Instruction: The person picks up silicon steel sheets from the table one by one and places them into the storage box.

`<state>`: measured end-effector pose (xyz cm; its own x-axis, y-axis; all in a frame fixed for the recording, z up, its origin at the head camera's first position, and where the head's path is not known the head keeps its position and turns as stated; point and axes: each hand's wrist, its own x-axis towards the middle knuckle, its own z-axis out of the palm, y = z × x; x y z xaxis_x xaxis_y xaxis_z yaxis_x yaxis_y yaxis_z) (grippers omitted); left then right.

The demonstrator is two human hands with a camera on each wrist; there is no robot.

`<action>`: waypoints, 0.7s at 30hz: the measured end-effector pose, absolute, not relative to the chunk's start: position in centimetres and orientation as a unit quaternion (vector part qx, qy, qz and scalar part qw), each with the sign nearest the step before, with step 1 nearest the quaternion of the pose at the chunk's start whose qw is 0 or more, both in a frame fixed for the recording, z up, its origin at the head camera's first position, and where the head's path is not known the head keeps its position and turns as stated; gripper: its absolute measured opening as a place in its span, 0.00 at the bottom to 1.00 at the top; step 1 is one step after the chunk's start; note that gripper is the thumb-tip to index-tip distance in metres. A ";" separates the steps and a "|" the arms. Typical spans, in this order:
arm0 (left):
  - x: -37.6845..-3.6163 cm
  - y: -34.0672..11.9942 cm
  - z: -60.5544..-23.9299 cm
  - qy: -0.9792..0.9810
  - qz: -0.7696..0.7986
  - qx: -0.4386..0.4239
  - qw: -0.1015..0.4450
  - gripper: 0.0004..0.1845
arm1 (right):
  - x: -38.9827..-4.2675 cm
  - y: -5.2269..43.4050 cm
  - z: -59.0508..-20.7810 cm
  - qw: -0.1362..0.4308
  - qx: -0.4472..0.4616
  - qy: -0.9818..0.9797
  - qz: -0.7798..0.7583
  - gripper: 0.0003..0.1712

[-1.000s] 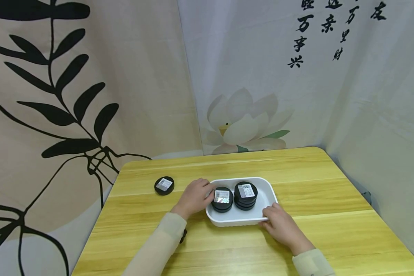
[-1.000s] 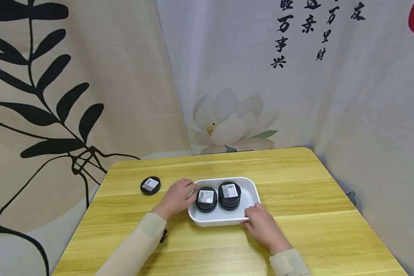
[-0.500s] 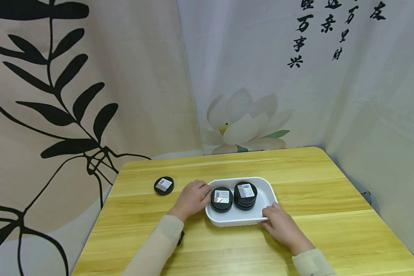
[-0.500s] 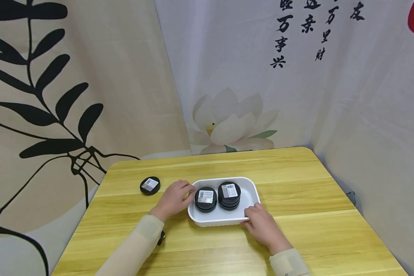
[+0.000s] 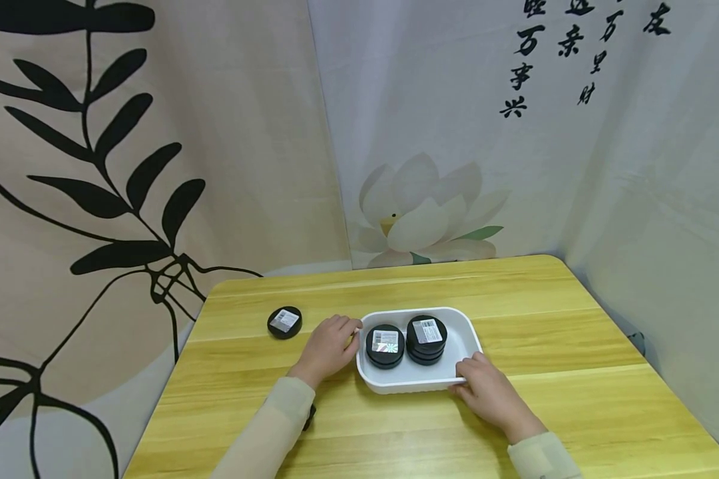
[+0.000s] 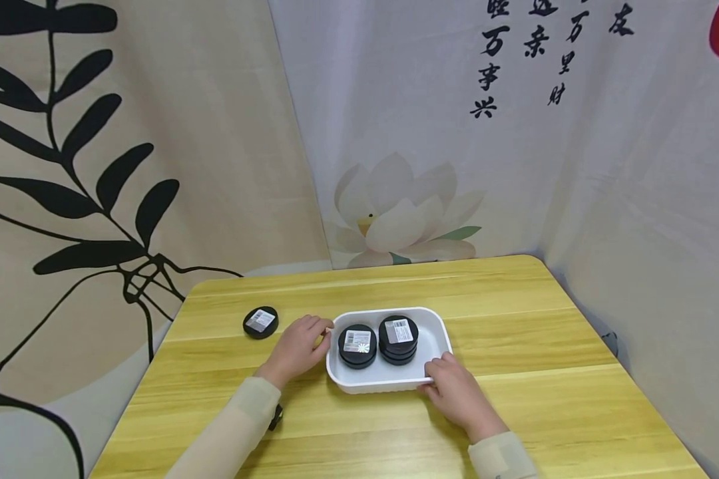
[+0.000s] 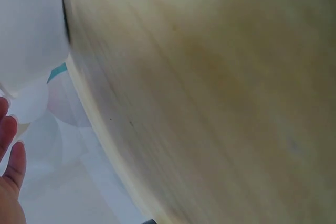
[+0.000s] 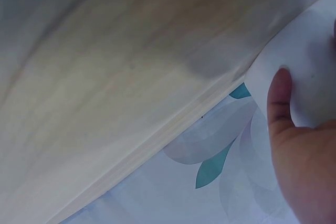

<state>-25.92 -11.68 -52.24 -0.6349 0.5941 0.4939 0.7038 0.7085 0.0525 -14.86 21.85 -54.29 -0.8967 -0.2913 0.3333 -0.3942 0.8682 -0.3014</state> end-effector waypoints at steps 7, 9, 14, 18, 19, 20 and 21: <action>-26.0 -12.3 -52.6 -0.895 -0.129 -0.356 0.237 0.07 | -14.9 21.8 -54.2 0.140 0.179 -0.957 0.181 0.21; -26.1 -12.4 -52.7 -0.895 -0.129 -0.353 0.238 0.07 | -14.9 21.8 -54.2 0.138 0.179 -0.957 0.181 0.21; -26.2 -12.8 -52.7 -0.894 -0.129 -0.355 0.242 0.07 | -14.9 21.9 -54.2 0.135 0.180 -0.957 0.183 0.21; -26.2 -13.0 -52.7 -0.896 -0.129 -0.352 0.239 0.08 | -14.9 21.9 -54.2 0.133 0.180 -0.957 0.185 0.20; -26.2 -13.0 -52.7 -0.897 -0.128 -0.350 0.237 0.08 | -14.9 21.9 -54.2 0.132 0.180 -0.957 0.185 0.20; -26.2 -13.1 -52.7 -0.899 -0.127 -0.348 0.234 0.08 | -14.9 21.9 -54.3 0.132 0.180 -0.957 0.185 0.20; -26.2 -13.2 -52.6 -0.901 -0.125 -0.347 0.230 0.07 | -14.9 21.9 -54.2 0.132 0.180 -0.957 0.185 0.20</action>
